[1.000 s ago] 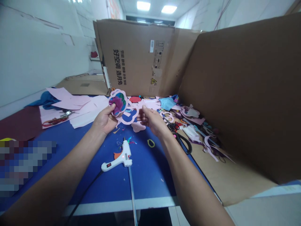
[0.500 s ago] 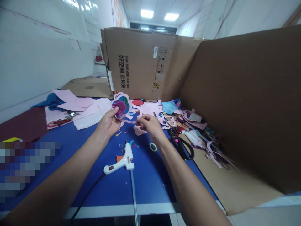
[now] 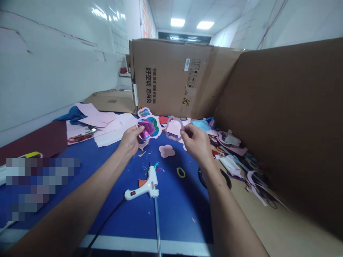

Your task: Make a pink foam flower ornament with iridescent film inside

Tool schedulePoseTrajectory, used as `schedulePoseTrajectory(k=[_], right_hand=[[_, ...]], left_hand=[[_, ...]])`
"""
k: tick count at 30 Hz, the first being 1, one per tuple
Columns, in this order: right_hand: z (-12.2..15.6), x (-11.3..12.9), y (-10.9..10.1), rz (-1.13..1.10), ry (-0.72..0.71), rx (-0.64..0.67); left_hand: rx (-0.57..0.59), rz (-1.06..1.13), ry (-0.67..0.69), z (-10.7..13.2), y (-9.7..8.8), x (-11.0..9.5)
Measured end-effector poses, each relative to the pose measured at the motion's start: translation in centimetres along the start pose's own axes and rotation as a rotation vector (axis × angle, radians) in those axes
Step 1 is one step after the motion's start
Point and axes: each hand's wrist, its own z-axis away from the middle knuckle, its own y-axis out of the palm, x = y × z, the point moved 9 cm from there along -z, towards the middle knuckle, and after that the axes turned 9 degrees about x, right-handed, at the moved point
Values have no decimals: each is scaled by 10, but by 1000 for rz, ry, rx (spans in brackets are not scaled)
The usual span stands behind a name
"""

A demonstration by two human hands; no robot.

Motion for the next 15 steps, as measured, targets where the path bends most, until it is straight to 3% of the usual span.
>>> schedulePoseTrajectory(k=[4, 9, 12, 15], right_hand=[[7, 32, -4, 147, -179, 152], [26, 65, 18, 197, -292, 477], [29, 74, 24, 193, -324, 492], [23, 70, 25, 253, -330, 401]], left_hand=[[-3, -165, 57, 0, -6, -7], [89, -347, 14, 4, 5, -6], [226, -415, -78, 11, 23, 5], [389, -420, -155, 22, 46, 15]])
